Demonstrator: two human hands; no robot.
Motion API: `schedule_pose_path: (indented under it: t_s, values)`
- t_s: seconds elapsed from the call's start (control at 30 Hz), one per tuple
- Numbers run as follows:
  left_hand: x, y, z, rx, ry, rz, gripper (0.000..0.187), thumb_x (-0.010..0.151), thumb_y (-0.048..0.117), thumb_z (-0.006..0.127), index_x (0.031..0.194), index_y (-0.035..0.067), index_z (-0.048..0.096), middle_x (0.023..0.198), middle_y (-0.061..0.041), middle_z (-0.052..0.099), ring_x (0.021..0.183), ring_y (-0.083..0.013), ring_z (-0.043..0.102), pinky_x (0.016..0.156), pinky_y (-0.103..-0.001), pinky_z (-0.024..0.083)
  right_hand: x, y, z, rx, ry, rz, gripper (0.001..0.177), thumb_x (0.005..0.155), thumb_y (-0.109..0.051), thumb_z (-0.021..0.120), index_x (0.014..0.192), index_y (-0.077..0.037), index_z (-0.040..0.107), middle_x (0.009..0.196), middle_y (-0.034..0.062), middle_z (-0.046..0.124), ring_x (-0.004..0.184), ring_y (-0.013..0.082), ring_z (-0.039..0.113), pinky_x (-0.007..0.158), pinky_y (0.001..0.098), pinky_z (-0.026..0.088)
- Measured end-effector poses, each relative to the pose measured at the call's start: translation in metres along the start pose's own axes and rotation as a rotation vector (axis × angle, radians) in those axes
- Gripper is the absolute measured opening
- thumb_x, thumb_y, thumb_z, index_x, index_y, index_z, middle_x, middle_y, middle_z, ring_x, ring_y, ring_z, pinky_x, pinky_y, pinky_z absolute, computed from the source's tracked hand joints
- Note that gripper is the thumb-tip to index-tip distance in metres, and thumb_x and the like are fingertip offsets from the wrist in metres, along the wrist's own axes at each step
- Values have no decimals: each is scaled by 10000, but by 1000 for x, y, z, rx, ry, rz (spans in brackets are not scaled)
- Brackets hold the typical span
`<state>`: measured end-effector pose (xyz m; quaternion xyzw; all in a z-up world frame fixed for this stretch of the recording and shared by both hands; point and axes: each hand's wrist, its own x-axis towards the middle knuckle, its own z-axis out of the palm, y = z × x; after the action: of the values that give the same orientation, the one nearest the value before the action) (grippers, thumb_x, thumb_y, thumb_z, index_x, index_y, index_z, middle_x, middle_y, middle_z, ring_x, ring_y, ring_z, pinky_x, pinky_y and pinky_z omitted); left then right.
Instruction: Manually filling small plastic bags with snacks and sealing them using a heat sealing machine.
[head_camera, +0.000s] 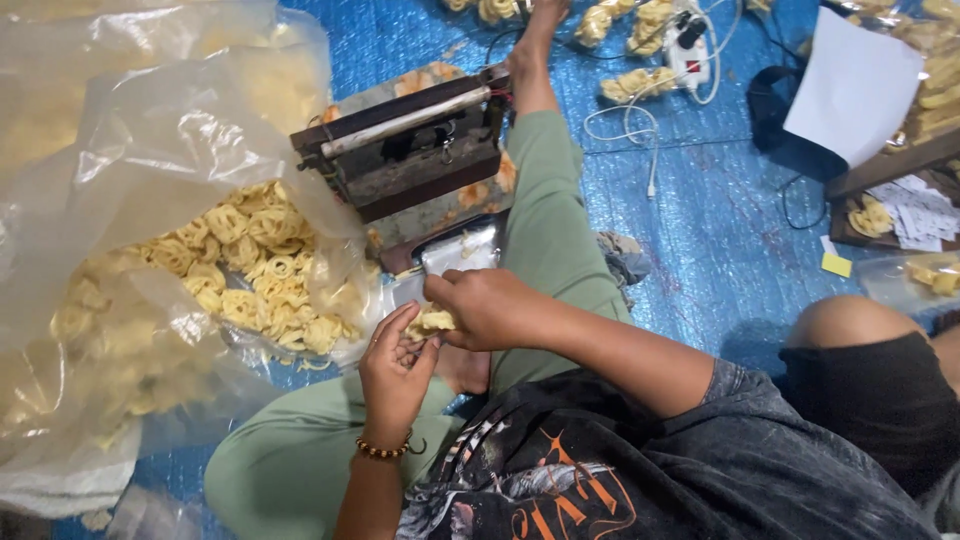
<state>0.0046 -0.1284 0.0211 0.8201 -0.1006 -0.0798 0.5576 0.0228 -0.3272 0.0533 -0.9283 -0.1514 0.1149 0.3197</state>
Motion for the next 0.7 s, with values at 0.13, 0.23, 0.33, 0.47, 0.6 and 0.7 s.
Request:
schedule_pose_path:
  t_s: [0.13,0.23,0.33,0.47,0.6,0.7]
  values:
    - [-8,2,-5,-86,87,118,337,918,11,650,1253,-18,666,1287,-190,652,789,-351,763,503,-325,591,15,13,47,-422,-37,-37,621,716,-290,836,1224,-90,541,896,112,663,752,357,711,560,503,593]
    - [-10,0,-2,19,192,240,256,945,-11,591,1168,-29,714,1199,-189,695,678,-323,758,429,-304,580,18,0,45,-434,-14,-75,625,695,-337,851,1175,-97,531,873,102,640,743,347,702,544,494,586]
    - [-9,-8,-5,125,297,281,284,937,-60,537,1131,-8,739,1182,-173,704,684,-318,746,421,-282,597,17,-19,21,-260,-17,-119,592,724,-350,833,1130,-76,500,922,133,628,782,408,694,577,534,580]
    - [-11,-12,-13,175,295,227,339,862,-132,523,1106,-6,721,1329,-206,636,986,-403,715,526,-351,654,14,-15,22,-85,59,-151,491,774,-328,776,1158,-136,539,971,91,613,840,415,683,620,542,576]
    - [-22,-30,-14,128,249,84,376,855,-122,490,1123,-2,725,1114,-241,712,632,-317,756,464,-371,623,10,-13,45,-191,106,-159,455,760,-300,789,1148,-154,602,944,67,624,823,345,690,591,478,586]
    - [-30,-36,-15,73,199,-25,443,819,-111,463,1132,39,738,940,-184,745,581,-316,753,421,-347,582,7,-18,55,-284,157,-226,393,732,-291,810,1069,-158,656,879,45,626,780,279,681,548,413,570]
